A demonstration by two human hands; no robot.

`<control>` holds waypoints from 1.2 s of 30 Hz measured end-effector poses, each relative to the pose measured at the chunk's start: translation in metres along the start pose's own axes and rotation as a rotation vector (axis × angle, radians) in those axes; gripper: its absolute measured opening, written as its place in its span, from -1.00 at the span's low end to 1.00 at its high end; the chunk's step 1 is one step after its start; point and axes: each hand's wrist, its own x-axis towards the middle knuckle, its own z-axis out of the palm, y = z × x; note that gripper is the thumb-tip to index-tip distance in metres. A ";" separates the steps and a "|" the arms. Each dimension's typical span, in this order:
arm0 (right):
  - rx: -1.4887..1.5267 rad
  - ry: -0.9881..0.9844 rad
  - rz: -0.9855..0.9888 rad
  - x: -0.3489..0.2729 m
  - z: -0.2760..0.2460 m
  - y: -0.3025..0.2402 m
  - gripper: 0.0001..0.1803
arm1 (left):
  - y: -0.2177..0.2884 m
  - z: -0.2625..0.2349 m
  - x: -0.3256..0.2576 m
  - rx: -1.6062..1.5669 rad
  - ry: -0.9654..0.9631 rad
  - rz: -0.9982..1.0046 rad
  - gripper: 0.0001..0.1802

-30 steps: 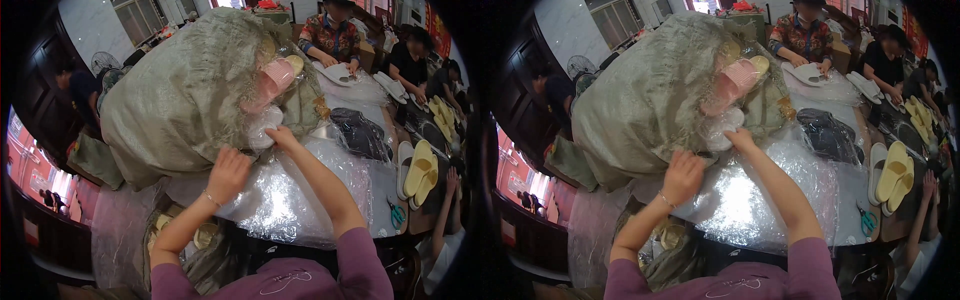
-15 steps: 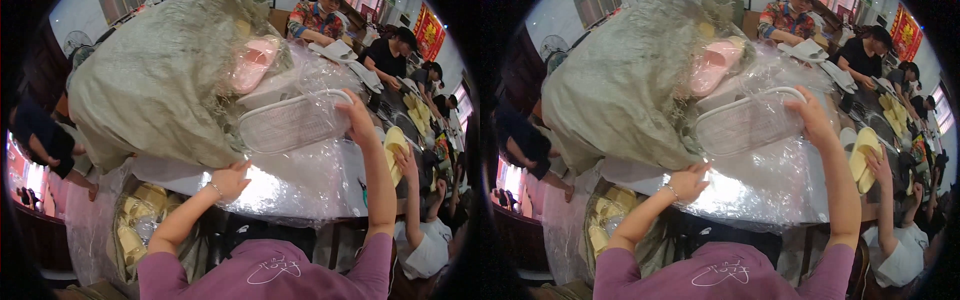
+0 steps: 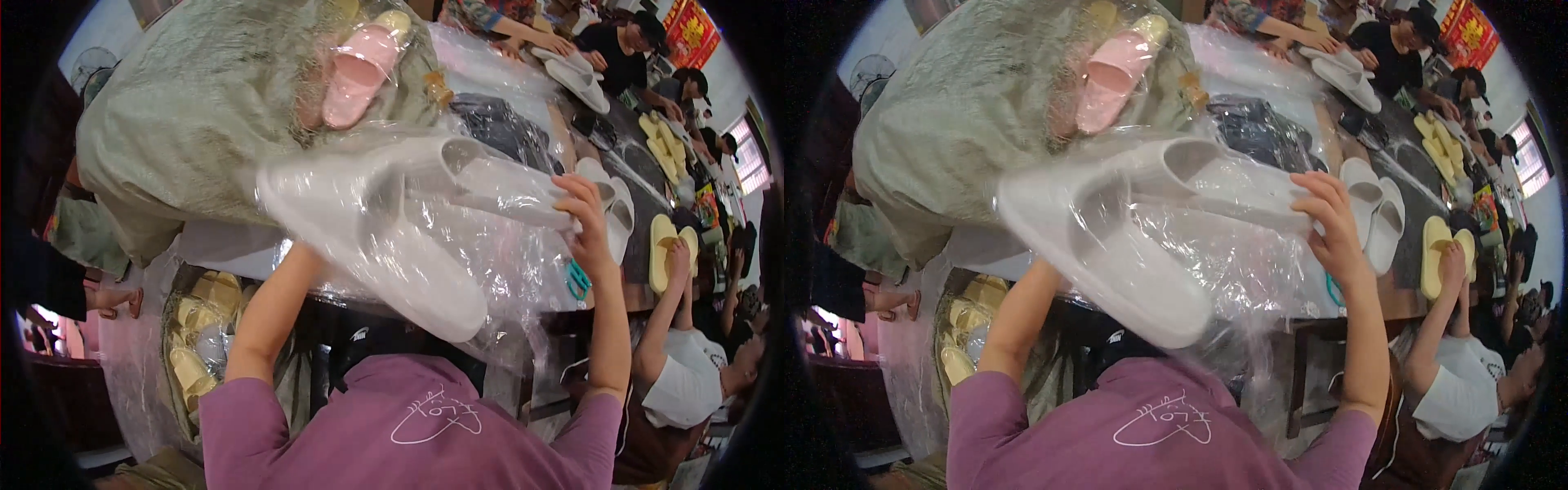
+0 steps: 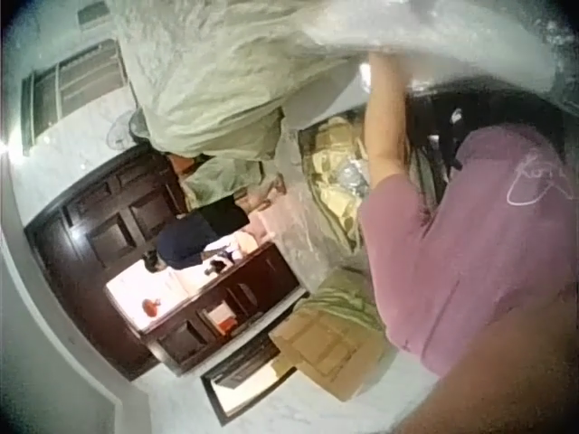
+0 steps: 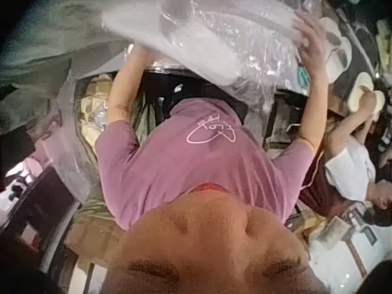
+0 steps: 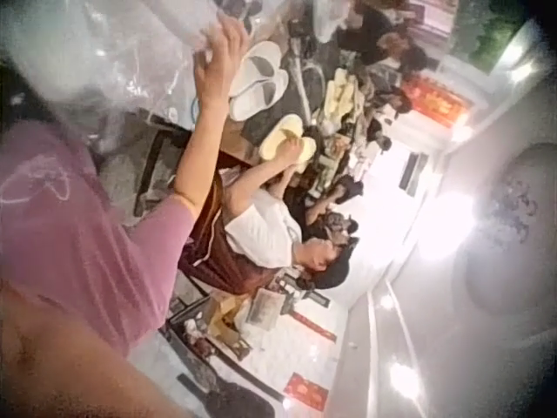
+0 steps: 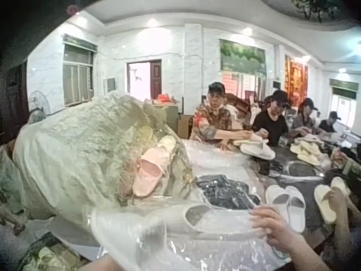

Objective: Sorting, inspecting, and packaging various colored plastic slippers from a large sack into individual clear bags.

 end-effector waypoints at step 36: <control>0.167 -0.334 0.285 0.012 0.180 -0.054 -0.61 | -0.023 0.029 -0.060 1.483 0.217 0.080 -0.28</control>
